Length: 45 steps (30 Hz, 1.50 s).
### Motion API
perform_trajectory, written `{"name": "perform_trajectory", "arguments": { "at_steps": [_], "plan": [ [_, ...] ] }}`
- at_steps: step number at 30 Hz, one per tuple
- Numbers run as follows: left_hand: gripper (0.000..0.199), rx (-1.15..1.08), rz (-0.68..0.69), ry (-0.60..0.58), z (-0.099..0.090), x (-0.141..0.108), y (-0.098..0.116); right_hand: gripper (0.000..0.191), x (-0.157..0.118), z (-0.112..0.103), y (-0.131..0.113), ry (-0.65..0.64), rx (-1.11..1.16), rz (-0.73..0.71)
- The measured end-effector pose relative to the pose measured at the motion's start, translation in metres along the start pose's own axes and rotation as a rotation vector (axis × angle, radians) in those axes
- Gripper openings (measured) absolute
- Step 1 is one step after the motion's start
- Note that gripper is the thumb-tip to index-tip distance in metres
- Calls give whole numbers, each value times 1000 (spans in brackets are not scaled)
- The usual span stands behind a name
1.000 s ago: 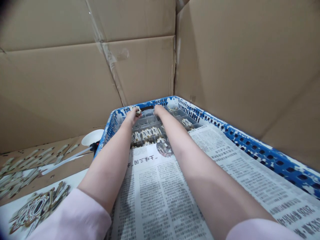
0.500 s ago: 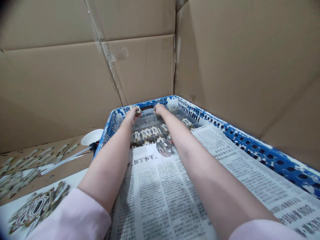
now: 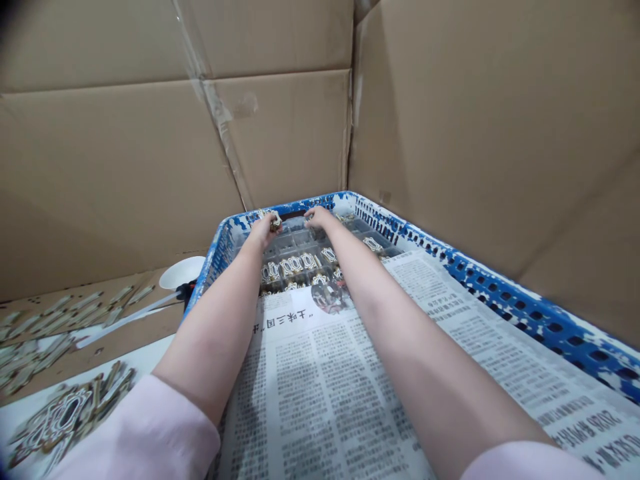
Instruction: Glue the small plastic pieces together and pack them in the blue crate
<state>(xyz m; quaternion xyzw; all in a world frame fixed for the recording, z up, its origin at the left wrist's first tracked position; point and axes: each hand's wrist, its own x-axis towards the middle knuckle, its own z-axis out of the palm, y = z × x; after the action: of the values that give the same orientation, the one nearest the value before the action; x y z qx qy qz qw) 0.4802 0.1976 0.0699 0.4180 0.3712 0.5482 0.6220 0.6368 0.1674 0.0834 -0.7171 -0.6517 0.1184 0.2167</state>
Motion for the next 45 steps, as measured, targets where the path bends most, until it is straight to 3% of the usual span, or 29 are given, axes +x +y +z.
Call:
{"name": "perform_trajectory", "arguments": {
  "at_steps": [11, 16, 27, 36, 40, 45],
  "plan": [
    [8, 1, 6, 27, 0, 3, -1, 43, 1, 0, -3, 0, -4, 43],
    [9, 15, 14, 26, 0, 4, -2, 38, 1, 2, -8, -14, -11, 25],
    [7, 56, -10, 29, 3, 1, 0, 24, -1, 5, 2, 90, -12, -81],
    [9, 28, -22, -6, 6, 0, 1, 30, 6, -19, 8, 223, 96, -49],
    [8, -40, -16, -7, 14, -2, -3, 29, 2, -33, 2, 116, 208, -38],
    [4, -70, -52, -54, 25, -2, -6, 18, -6, -30, -18, -56, 322, -105]
  ]
}}
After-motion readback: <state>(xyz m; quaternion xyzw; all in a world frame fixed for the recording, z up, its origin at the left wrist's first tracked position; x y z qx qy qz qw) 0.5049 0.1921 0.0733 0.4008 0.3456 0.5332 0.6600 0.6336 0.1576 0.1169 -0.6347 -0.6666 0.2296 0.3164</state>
